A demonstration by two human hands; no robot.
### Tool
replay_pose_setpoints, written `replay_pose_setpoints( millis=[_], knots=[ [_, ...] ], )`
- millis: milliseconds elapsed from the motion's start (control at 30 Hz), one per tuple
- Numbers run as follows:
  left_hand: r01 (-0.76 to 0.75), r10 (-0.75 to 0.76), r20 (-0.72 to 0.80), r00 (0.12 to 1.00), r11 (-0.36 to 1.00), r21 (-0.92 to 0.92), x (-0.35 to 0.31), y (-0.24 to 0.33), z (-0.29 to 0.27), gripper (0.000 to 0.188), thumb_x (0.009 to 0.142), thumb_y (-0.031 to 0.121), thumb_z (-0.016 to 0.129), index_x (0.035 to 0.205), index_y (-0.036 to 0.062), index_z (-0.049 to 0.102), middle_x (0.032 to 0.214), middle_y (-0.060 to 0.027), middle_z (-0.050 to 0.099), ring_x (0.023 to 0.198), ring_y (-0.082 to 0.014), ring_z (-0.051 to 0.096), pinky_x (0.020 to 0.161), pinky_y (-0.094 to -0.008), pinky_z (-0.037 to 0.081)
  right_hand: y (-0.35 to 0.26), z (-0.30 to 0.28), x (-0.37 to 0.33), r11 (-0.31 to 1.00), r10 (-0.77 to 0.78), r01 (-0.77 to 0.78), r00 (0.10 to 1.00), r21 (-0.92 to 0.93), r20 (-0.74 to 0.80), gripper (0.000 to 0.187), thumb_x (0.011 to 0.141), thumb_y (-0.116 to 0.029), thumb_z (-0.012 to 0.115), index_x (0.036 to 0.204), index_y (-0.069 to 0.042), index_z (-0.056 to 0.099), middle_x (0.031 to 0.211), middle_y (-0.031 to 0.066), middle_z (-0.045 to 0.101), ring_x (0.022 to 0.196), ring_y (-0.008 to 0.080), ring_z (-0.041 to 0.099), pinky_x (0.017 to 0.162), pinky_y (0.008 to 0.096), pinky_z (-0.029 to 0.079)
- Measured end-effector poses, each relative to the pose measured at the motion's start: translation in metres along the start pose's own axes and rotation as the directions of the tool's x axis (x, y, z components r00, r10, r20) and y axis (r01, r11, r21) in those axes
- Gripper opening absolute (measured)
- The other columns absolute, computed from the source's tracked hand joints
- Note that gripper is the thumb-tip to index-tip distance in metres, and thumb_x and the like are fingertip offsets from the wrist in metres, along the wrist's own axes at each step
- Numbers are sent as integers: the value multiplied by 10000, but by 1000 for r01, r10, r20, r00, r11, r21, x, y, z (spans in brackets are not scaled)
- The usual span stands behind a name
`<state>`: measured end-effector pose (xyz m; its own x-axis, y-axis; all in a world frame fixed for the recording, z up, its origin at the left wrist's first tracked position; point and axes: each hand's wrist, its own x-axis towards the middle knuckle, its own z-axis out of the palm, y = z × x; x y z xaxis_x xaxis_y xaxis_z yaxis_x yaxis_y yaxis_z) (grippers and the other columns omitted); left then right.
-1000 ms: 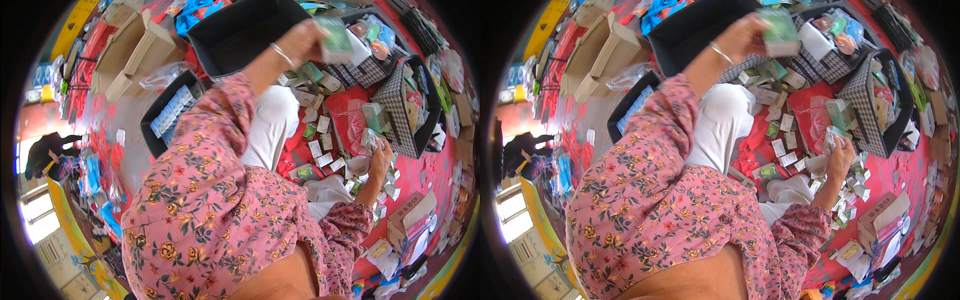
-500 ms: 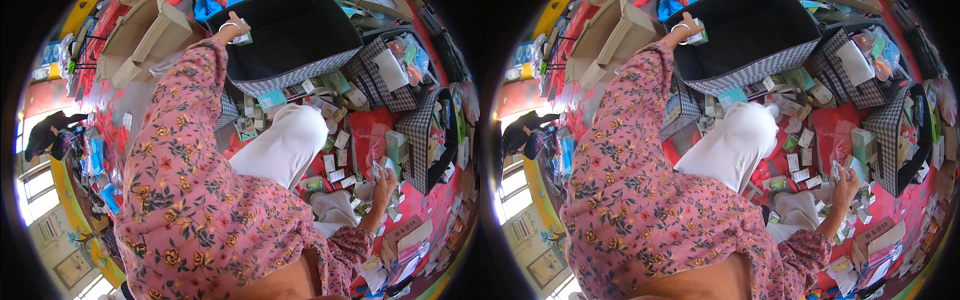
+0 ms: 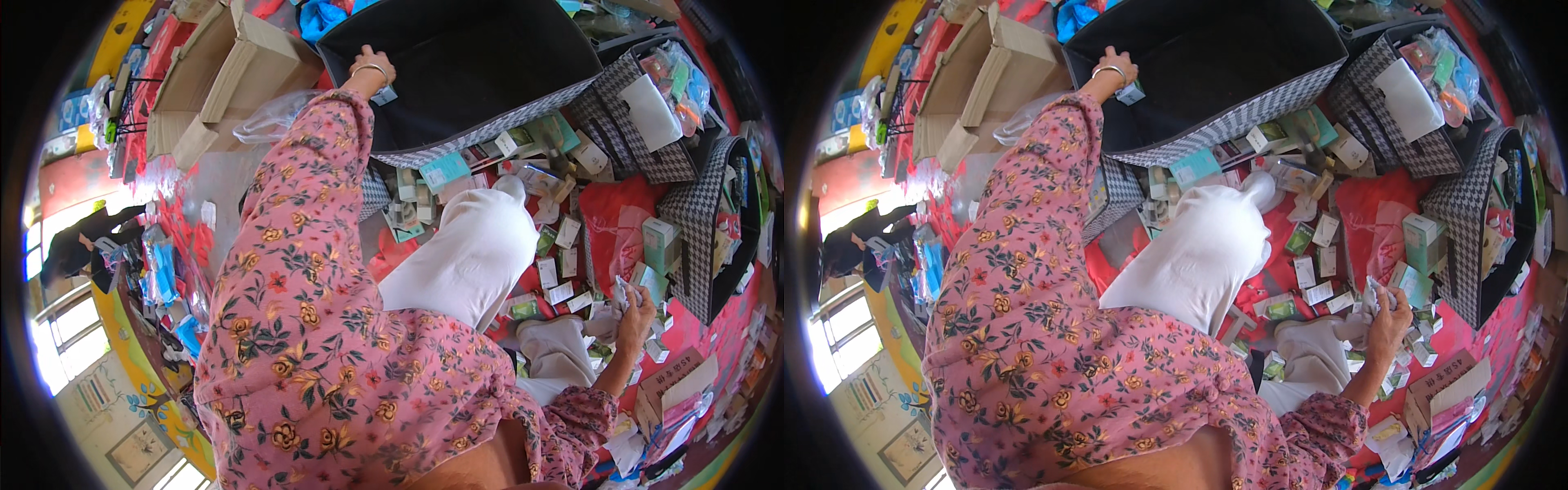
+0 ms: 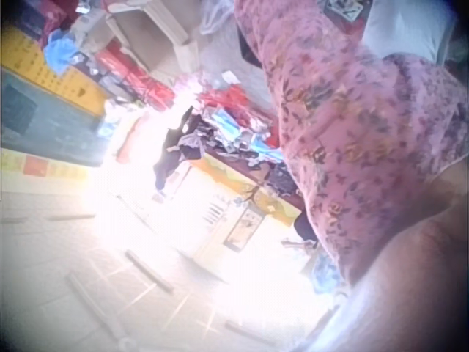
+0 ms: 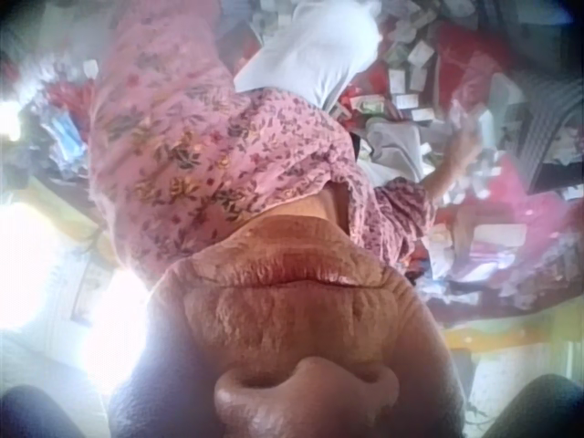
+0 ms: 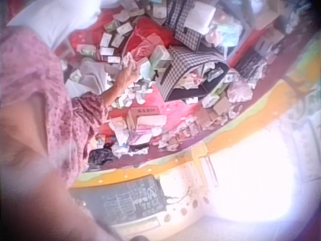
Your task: The person sits on the floor and wipes individual small boxes with a cloth before placing them into a larger bin.
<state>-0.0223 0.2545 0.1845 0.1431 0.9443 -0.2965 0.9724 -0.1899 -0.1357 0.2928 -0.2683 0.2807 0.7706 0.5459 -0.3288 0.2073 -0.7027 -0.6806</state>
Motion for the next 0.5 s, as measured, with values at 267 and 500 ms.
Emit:
replay_pose_setpoints(
  millis=[267, 500],
  knots=[
    [-509, 427, 286, 858, 778, 368, -31, 14, 19, 425, 806, 122, 502, 1210, 105, 372, 1026, -176, 589, 949, -293, 585, 761, -403, 477, -19, -3, -7, 994, 2, -2, 1000, -108, 2, 244, 795, -216, 573, 769, 27, 570, 611, 78, 525, 580, 140, 456, 570, 297, 384],
    [-144, 154, 14, 988, 883, 446, -19, -1, 11, 633, 663, 322, 699, 1203, 232, 380, 1209, -175, 411, 1083, -345, 475, 833, -424, 443, -16, -5, -7, 985, -27, 30, 999, -170, 21, 268, 775, -231, 581, 797, 35, 576, 645, 120, 554, 606, 175, 491, 612, 319, 405]
  ],
)
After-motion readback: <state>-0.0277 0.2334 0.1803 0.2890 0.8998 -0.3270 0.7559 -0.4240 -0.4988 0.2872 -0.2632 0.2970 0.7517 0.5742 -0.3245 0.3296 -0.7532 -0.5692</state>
